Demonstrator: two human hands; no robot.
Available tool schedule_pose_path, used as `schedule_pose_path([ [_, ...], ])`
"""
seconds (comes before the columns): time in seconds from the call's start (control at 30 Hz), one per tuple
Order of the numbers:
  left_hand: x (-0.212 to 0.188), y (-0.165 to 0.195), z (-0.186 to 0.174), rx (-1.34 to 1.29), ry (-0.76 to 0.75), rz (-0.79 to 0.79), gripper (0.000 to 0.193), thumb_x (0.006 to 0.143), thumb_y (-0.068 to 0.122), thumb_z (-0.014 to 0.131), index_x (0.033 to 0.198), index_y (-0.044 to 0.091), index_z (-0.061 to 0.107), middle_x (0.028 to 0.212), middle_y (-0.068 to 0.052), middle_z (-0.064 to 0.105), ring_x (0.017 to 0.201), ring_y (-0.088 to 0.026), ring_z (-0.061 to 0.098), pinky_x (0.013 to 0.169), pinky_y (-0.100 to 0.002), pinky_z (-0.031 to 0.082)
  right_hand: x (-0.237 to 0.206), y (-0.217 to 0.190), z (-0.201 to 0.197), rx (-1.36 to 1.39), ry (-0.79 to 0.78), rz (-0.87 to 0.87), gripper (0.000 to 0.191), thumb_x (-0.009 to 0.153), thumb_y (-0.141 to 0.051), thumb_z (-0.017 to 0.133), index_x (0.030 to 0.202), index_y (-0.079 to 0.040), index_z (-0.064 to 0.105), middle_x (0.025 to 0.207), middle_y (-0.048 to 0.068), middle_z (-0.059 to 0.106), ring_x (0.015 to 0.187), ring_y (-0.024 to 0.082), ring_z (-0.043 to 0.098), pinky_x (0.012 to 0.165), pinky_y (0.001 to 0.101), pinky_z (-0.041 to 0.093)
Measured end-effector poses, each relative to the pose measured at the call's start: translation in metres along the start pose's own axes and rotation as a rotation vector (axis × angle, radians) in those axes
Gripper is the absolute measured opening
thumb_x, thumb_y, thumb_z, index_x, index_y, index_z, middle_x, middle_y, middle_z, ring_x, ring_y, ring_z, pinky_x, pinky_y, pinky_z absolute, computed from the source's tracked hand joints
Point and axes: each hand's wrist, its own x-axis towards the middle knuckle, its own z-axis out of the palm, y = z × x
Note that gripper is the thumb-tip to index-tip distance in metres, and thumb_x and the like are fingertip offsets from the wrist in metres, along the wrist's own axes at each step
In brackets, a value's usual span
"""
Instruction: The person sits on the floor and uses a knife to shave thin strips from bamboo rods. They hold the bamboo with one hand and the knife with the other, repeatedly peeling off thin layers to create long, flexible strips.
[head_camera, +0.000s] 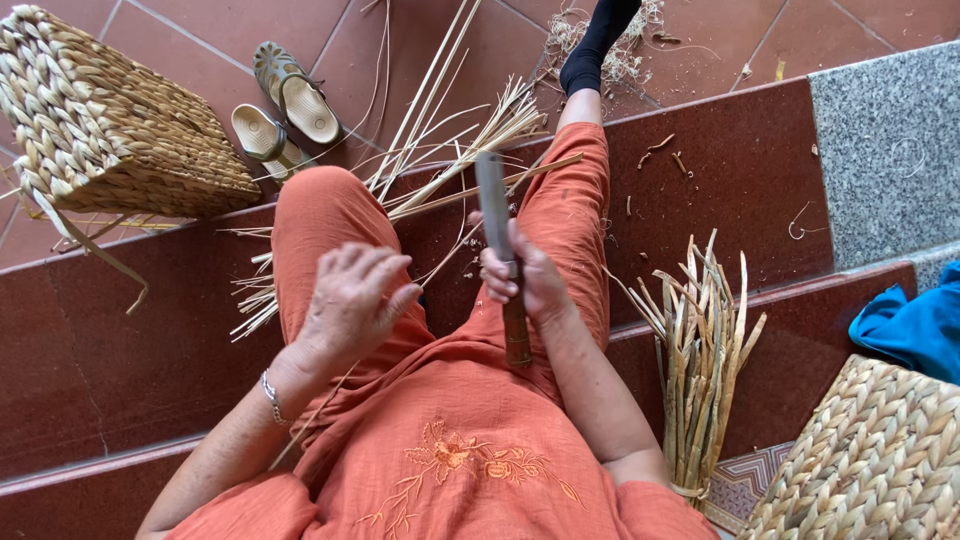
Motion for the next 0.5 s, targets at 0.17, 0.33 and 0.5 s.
schedule_pose_path([
  [0.17, -0.029, 0.006, 0.013, -0.428, -0.328, -0.264, 0.034, 0.102, 0.024, 0.058, 0.131, 0.006, 0.06, 0.097, -0.013, 0.076, 0.084, -0.026, 0.072, 0.075, -0.04, 0.055, -0.027, -0.027, -0.025, -0.034, 0.02, -0.246, 0.064, 0.112, -0.054, 0.042, 0.152, -0.004, 0.041, 0.066, -0.003, 0.05, 0.047, 0.007, 0.045, 0.043, 0.0233, 0.042],
  [0.33, -0.039, 0.002, 0.013, -0.672, -0.275, -0.36, 0.02, 0.099, 0.015, 0.065, 0.115, 0.006, 0.069, 0.076, -0.008, 0.075, 0.063, -0.013, 0.07, 0.057, -0.028, 0.055, -0.05, -0.043, -0.039, -0.125, 0.056, -0.402, 0.062, 0.113, -0.05, 0.045, 0.153, -0.003, 0.041, 0.068, -0.001, 0.052, 0.049, 0.008, 0.048, 0.049, 0.0262, 0.045],
  [0.5, -0.027, 0.005, 0.021, -0.706, -0.138, -0.361, 0.017, 0.095, 0.011, 0.069, 0.11, 0.003, 0.071, 0.082, -0.005, 0.076, 0.064, -0.007, 0.066, 0.056, -0.024, 0.054, -0.053, -0.029, -0.038, -0.38, 0.071, -0.355, 0.053, 0.114, -0.036, 0.048, 0.154, -0.002, 0.041, 0.069, 0.003, 0.057, 0.054, 0.012, 0.051, 0.05, 0.0285, 0.049],
])
